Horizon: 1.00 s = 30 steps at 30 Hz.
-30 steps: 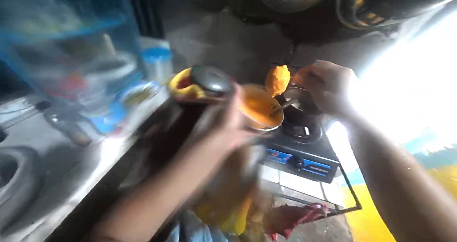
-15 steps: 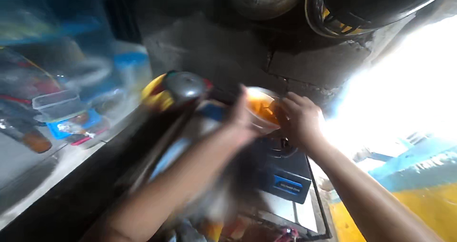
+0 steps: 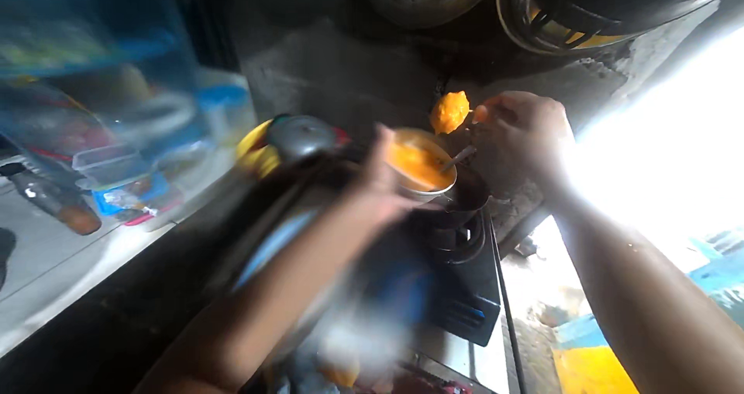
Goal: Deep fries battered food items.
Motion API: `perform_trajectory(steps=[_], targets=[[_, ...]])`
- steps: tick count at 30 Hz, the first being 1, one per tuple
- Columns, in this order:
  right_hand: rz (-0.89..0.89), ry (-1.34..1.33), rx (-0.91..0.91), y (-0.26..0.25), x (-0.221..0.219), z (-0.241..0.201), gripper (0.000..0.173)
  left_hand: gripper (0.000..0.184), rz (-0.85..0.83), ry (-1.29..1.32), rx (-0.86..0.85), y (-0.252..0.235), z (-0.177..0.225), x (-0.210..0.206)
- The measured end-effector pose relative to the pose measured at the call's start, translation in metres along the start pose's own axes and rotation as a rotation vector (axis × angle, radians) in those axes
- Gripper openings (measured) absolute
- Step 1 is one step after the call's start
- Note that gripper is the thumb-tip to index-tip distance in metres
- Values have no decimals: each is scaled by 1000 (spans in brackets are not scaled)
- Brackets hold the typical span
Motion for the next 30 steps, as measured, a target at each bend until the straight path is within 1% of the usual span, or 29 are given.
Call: perform_trajectory(steps=[3,6,9,11,14,17,19,21,22,25,28,30], targets=[[0,-7,-49,-8,10,14,23,81,28,35,-3,-4,-1,3],[14,-27,-91,-15,19,31,23,81,53,54,-9,-11,-6,15],[-12,1,-156,-17,21,50,22,77,107,73,-19,-15,-17,41],[-77,29,-191,-16,14,66,20,73,133,79,-39,-15,-27,64],[-207,99,-210,-13,-15,94,20,66,165,80,-105,-4,-38,97],[-387,234,-269,-2,-64,121,20,65,196,48,-159,16,-44,121],[-523,317,-363,9,-96,135,22,64,186,44,-199,32,-46,129],[-646,390,-415,18,-124,141,28,62,242,26,-197,53,-45,131],[-699,425,-410,21,-138,146,29,62,276,20,-179,61,-48,134],[-804,440,-327,26,-176,156,24,65,357,66,-148,73,-63,153],[-867,435,-316,26,-197,151,24,63,396,46,-135,85,-70,161],[-898,438,-313,26,-206,147,25,62,391,43,-145,91,-74,165]])
Point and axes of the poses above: each hand's wrist, its own y-axis away from the middle knuckle, its own x-axis out of the back of the hand, z = x × y, the point moved 10 cm from there along -y, towards the middle knuckle, and after that the axes turned 10 degrees about -y, right-handed, at the moved point
